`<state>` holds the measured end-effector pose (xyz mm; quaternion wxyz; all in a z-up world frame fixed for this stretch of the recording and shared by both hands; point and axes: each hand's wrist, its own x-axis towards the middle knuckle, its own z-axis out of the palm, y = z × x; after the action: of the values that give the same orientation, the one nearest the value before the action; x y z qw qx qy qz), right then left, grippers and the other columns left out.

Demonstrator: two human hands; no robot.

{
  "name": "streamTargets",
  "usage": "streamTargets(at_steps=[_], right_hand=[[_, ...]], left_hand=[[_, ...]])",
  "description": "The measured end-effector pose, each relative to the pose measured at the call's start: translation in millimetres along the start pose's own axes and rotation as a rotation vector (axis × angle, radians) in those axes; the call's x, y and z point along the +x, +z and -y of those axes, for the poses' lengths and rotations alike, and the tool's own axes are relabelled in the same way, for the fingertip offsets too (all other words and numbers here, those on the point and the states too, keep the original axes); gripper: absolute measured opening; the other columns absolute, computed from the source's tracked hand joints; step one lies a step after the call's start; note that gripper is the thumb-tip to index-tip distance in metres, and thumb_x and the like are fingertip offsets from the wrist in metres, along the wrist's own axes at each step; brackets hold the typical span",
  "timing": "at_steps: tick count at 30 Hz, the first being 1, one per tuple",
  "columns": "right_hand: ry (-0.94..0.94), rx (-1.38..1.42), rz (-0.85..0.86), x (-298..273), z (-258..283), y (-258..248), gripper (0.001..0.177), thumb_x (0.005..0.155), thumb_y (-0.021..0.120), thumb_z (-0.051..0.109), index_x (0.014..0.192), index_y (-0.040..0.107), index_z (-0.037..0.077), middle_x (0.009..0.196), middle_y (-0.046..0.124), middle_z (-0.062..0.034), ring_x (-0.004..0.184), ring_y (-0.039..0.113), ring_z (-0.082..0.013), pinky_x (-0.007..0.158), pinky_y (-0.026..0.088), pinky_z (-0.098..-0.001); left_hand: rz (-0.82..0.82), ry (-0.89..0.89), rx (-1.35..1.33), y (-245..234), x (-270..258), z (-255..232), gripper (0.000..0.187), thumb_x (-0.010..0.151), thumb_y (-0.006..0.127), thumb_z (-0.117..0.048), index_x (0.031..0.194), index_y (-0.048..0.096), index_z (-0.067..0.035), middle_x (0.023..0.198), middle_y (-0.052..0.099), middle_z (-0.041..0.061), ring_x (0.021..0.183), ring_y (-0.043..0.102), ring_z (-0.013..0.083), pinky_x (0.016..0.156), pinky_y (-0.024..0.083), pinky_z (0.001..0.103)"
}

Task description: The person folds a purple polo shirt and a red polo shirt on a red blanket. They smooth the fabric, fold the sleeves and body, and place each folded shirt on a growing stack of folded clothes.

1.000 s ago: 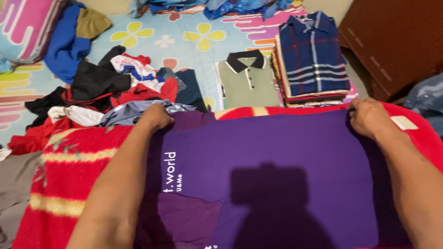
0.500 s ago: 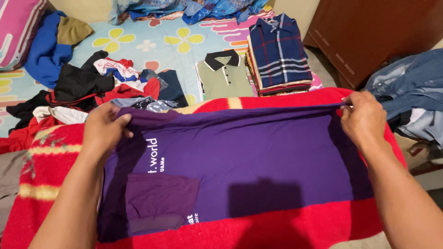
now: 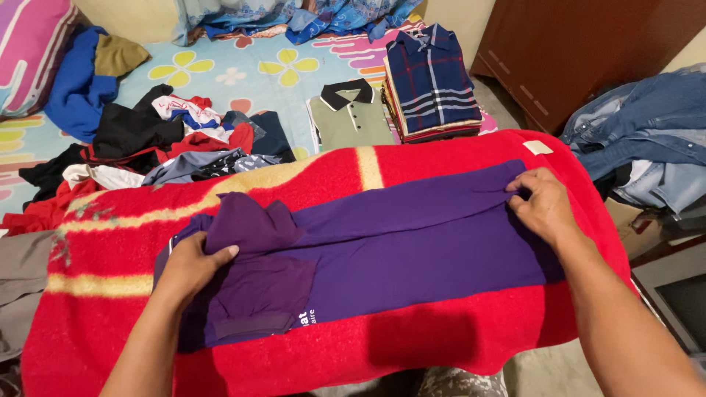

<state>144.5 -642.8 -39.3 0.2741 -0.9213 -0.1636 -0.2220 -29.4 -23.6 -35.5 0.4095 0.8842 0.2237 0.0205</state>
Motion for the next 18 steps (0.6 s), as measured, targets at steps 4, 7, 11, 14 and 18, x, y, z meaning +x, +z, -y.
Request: streamTargets(at_steps=[4, 7, 11, 14, 18], right_hand=[[-0.033, -0.031, -0.097, -6.6, 1.6, -12.5, 0.019, 0.079, 0.079, 0.005, 0.096, 0.073, 0.002, 0.113, 0.069, -0.0152, 0.108, 0.068, -0.0314, 0.099, 0.054, -0.0396], [-0.073, -0.074, -0.111, -21.3, 5.8, -19.6, 0.018, 0.079, 0.077, 0.004, 0.096, 0.073, 0.003, 0.115, 0.068, -0.0155, 0.11, 0.067, -0.0321, 0.1, 0.053, -0.0401], [-0.079, -0.206, -0.058, -39.8, 17.7, -15.2, 0.019, 0.072, 0.078, 0.001, 0.09, 0.076, 0.006, 0.102, 0.068, -0.0143, 0.103, 0.062, -0.0359, 0.094, 0.052, -0.0448], [-0.068, -0.297, -0.18, -49.9, 20.9, -14.0, 0.022, 0.076, 0.071, -0.005, 0.093, 0.076, 0.008, 0.102, 0.066, -0.0117, 0.103, 0.059, -0.0352, 0.091, 0.052, -0.0435], [-0.088, -0.354, -0.164, -56.1, 21.2, -14.5, 0.032, 0.072, 0.069, -0.005, 0.099, 0.078, 0.01, 0.101, 0.065, -0.0107, 0.1, 0.06, -0.0334, 0.091, 0.052, -0.0439]], left_hand=[[0.032, 0.068, -0.353, -0.2, 0.6, -1.3, 0.027, 0.094, 0.07, -0.007, 0.119, 0.072, 0.0, 0.1, 0.076, 0.01, 0.082, 0.066, 0.0137, 0.075, 0.054, 0.03], [0.032, 0.105, -0.397, -0.5, -1.5, 7.9, 0.028, 0.091, 0.069, 0.001, 0.119, 0.071, 0.0, 0.1, 0.075, 0.009, 0.082, 0.066, 0.0135, 0.076, 0.054, 0.03], [0.074, 0.137, -0.298, 0.7, -10.1, 22.3, 0.033, 0.084, 0.07, 0.008, 0.116, 0.07, 0.001, 0.1, 0.078, 0.005, 0.086, 0.069, 0.0111, 0.081, 0.054, 0.026], [0.074, 0.027, -0.349, 2.4, -11.6, 28.2, 0.031, 0.086, 0.068, 0.007, 0.116, 0.07, 0.0, 0.098, 0.078, 0.006, 0.083, 0.07, 0.0138, 0.078, 0.056, 0.027], [0.043, 0.06, -0.284, 0.4, -10.8, 32.7, 0.025, 0.085, 0.071, 0.007, 0.11, 0.071, 0.001, 0.093, 0.076, 0.006, 0.079, 0.067, 0.0134, 0.074, 0.055, 0.028]])
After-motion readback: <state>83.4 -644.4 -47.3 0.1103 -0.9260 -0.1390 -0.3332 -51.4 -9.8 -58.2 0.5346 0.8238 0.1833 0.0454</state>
